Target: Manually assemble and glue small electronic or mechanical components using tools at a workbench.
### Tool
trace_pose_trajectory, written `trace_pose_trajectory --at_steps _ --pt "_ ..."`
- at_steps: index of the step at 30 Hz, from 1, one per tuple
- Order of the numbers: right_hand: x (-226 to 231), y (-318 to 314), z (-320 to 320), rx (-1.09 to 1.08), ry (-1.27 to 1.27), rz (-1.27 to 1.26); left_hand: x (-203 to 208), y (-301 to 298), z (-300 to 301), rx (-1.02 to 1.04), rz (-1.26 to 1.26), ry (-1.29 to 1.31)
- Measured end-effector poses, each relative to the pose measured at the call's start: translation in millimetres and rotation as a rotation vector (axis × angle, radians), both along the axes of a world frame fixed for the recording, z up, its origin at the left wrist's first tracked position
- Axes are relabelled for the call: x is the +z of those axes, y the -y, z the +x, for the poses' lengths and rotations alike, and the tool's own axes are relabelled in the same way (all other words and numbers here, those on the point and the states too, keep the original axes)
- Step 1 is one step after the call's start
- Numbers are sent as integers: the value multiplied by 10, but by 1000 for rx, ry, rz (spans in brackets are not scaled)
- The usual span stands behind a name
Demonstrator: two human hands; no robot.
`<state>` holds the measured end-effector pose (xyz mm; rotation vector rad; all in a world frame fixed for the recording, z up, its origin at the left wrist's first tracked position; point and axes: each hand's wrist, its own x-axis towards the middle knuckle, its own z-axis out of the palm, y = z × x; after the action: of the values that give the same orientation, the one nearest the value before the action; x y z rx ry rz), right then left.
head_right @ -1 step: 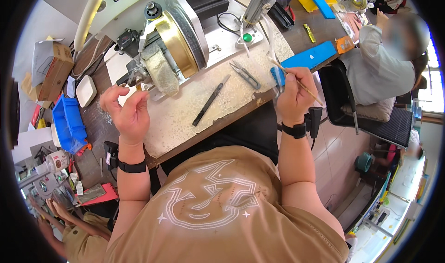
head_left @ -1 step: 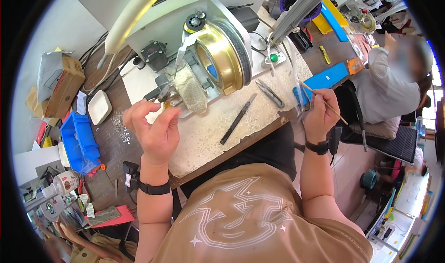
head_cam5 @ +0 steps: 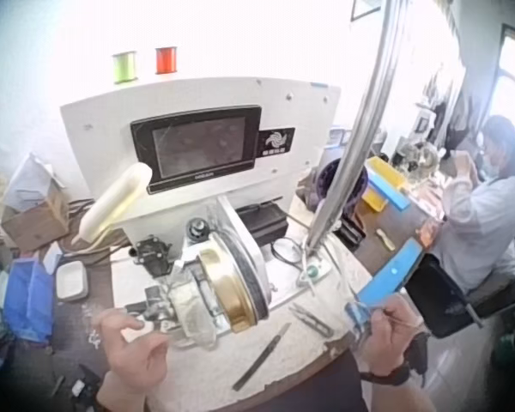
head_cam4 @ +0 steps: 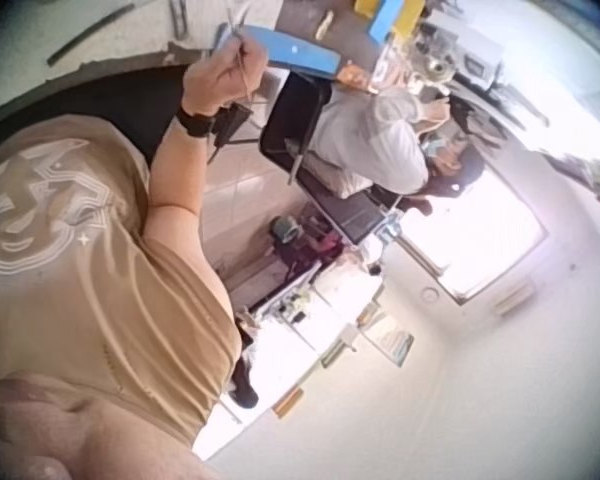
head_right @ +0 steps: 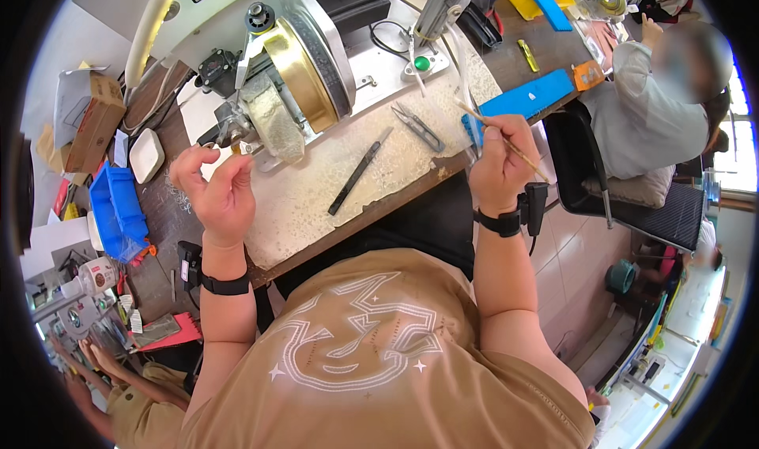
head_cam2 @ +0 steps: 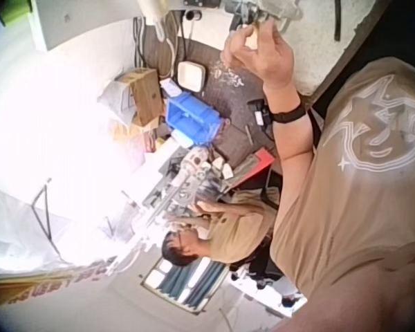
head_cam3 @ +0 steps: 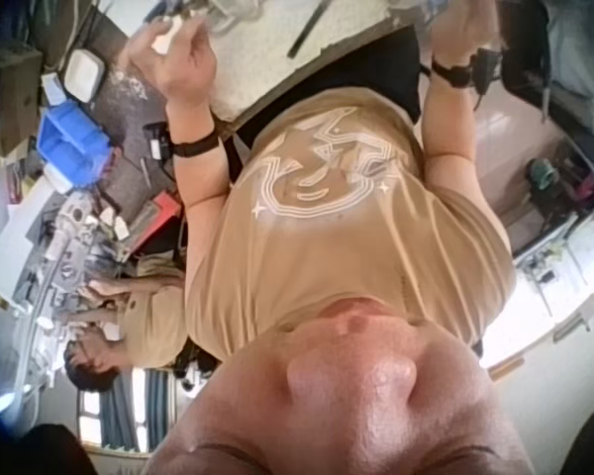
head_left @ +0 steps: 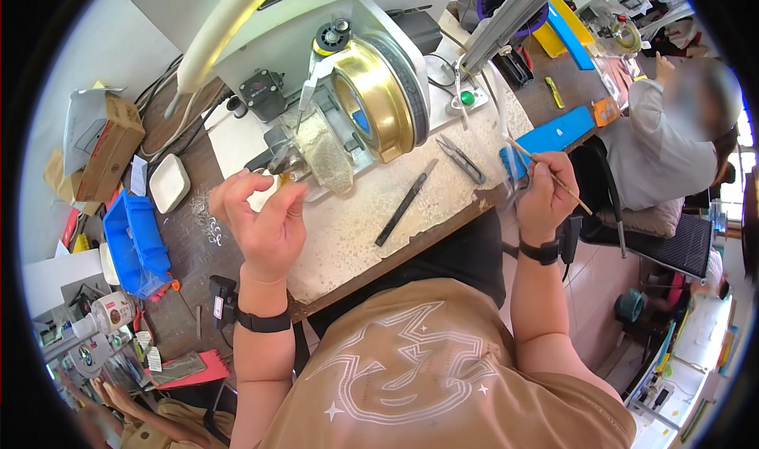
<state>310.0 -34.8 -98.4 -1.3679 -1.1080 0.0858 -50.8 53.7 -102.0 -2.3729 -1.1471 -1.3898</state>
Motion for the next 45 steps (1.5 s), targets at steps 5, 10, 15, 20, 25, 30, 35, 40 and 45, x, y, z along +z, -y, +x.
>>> trace_pose_trajectory --at_steps 5,10,15,20,25,30,35,40,45 --pt "22 -53 -139 129 277 -16 -16 -4 6 -8 -4 7" --pt "40 -126 -200 165 328 -62 8 1 7 -2 -12 -4" --pt "11 -144 -197 178 360 -103 12 -1 2 -22 -16 10" --pt "-26 -137 -205 204 377 -142 14 5 -2 -22 -29 12" --pt "-28 -128 -276 246 377 -154 10 10 -8 -17 -32 7" --pt "-87 -104 -423 335 357 -147 -12 1 10 -22 -38 27" --pt "-84 -107 -506 404 369 -162 -2 11 8 -14 -37 16" --pt "-54 -155 -485 380 377 -147 -1 10 -5 -19 -42 24" --pt "-43 -156 -474 343 367 -178 15 -2 8 -4 -39 15"
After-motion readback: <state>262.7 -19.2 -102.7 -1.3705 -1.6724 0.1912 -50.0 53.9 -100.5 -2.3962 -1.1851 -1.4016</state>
